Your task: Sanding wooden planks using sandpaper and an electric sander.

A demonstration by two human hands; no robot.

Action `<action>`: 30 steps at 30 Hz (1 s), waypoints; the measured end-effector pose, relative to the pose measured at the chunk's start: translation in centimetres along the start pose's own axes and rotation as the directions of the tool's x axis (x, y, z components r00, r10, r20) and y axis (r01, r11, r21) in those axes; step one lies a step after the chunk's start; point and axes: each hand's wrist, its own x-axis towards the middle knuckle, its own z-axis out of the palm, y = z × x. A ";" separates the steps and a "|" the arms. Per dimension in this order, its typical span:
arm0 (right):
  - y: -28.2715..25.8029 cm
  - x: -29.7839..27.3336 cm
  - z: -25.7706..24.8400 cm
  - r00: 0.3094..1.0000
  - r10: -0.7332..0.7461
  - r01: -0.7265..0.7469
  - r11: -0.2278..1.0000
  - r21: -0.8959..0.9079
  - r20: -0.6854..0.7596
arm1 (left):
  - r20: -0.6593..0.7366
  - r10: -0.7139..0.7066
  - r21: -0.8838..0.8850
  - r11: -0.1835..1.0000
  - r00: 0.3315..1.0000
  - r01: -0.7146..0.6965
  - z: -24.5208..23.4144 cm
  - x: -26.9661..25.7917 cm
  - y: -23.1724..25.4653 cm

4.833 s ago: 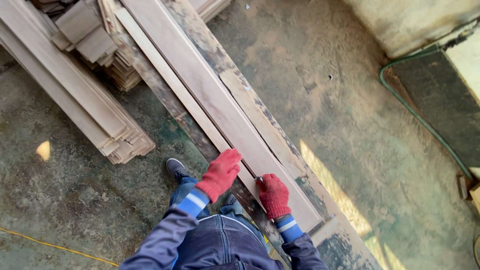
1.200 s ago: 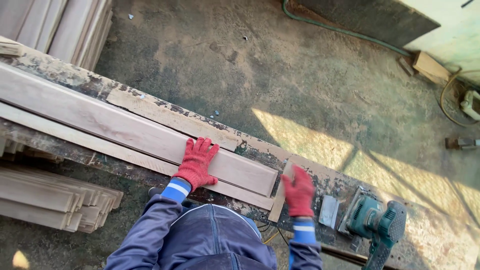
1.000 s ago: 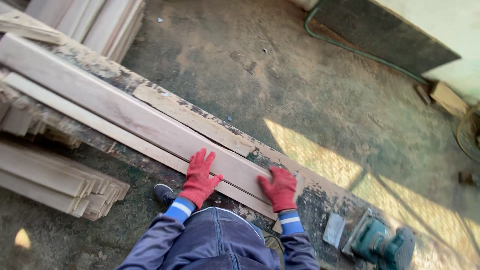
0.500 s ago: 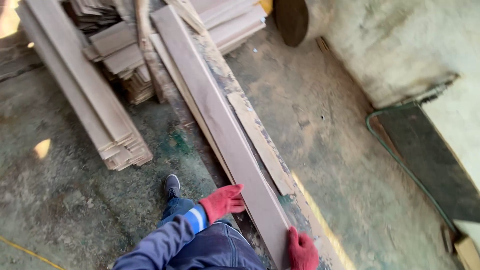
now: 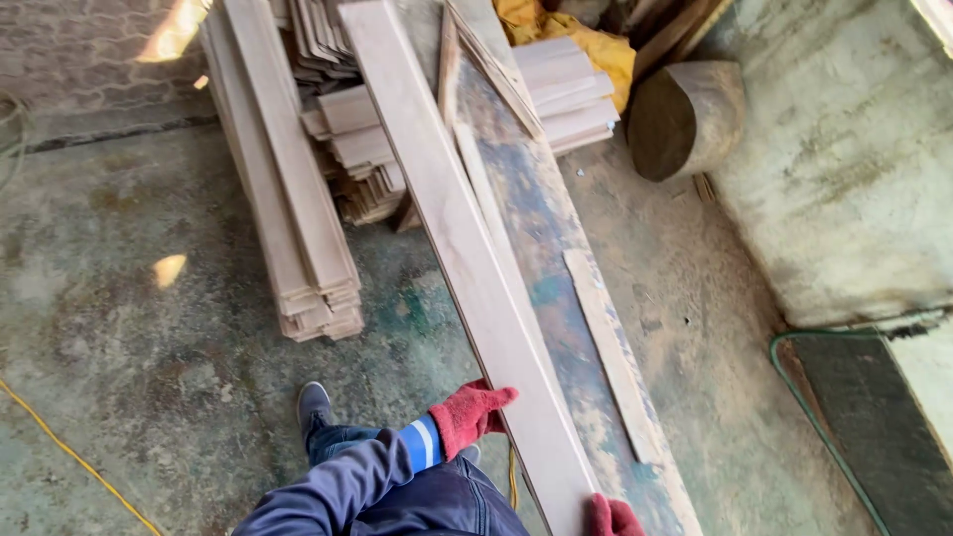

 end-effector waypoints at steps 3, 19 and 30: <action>-10.6 -3.9 7.9 0.997 0.080 -0.078 0.968 -0.239 -0.003 | -0.111 0.016 -0.149 0.988 0.994 -0.032 -6.5 -1.1 4.8; -34.6 -12.0 39.8 0.942 0.248 -0.074 0.810 -0.581 0.227 | -0.442 0.267 -0.056 0.945 0.856 -0.324 -34.3 5.8 25.6; -41.6 -6.3 55.4 0.942 0.110 0.053 0.884 -0.465 0.317 | -0.579 0.079 0.184 0.982 0.811 0.036 -32.0 4.2 40.3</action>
